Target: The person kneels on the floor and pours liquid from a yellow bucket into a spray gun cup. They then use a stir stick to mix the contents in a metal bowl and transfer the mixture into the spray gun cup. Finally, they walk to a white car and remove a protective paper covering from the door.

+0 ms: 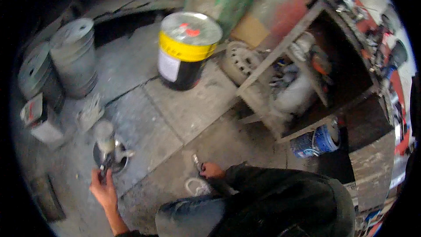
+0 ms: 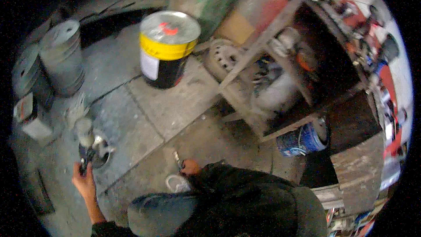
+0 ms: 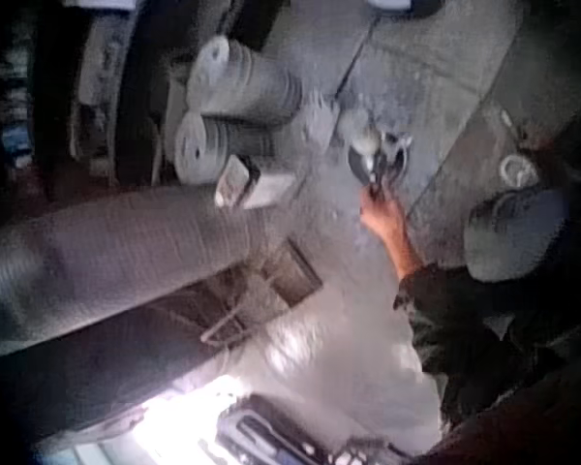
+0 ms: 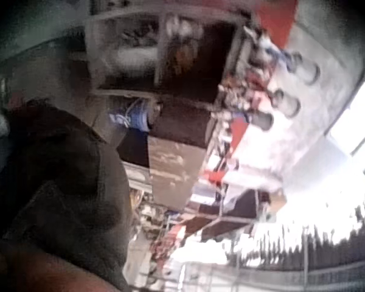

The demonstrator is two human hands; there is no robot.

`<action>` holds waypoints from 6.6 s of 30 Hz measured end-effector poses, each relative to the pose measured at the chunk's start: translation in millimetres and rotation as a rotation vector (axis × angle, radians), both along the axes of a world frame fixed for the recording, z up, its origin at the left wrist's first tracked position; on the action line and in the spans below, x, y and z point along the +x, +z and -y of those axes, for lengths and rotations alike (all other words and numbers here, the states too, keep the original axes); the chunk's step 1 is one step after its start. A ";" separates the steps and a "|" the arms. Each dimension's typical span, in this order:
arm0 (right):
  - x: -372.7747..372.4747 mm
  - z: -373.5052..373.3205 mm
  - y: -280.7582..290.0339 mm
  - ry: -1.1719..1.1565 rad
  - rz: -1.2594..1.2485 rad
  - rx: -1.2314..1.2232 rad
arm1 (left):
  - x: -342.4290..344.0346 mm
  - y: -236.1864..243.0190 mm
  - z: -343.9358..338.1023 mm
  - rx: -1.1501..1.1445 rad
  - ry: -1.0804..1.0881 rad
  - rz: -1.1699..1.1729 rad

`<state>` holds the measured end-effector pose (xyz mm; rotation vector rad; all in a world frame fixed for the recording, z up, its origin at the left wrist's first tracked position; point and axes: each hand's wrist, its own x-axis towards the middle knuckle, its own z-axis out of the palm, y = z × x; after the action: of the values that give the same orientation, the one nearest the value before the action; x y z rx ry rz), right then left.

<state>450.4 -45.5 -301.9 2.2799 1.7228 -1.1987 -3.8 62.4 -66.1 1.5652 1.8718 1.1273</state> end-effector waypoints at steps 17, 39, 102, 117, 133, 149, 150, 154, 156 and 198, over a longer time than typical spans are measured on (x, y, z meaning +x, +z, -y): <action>118.2 -136.0 437.7 -0.706 -0.380 1.439 | 0.1 -19.4 -30.8 0.194 -0.103 0.142; 161.4 -215.0 436.2 -1.019 -0.574 1.534 | -9.7 -41.7 -31.9 0.136 -0.139 0.278; 295.8 -146.0 503.6 -1.573 0.566 0.928 | -1.2 142.3 40.9 -0.483 -0.379 0.286; -40.2 253.0 720.3 -0.866 -0.502 0.731 | 176.0 558.8 180.9 -0.418 -1.085 -0.027; 286.8 667.2 954.3 -1.862 0.116 1.294 | 556.2 691.5 384.4 -0.425 -1.839 0.152; 459.9 692.6 912.1 -1.943 0.133 1.132 | 880.9 622.9 607.7 -0.524 -1.825 -0.100; 460.8 690.1 918.4 -1.936 0.161 1.068 | 884.1 606.8 610.3 -0.518 -1.840 -0.015; 461.3 685.2 948.2 -1.781 0.297 1.003 | 892.5 612.4 616.9 -0.677 -1.864 0.117; 461.6 677.5 961.8 -1.775 0.163 1.021 | 890.6 612.9 611.2 -0.797 -1.831 0.014; 116.8 341.8 1029.9 -0.790 -0.898 0.360 | 365.5 618.7 326.1 -0.603 -0.675 0.509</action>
<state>567.2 -387.3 728.0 3.0500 1.1985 -2.5465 361.7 -263.6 552.6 1.2411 1.0634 0.5095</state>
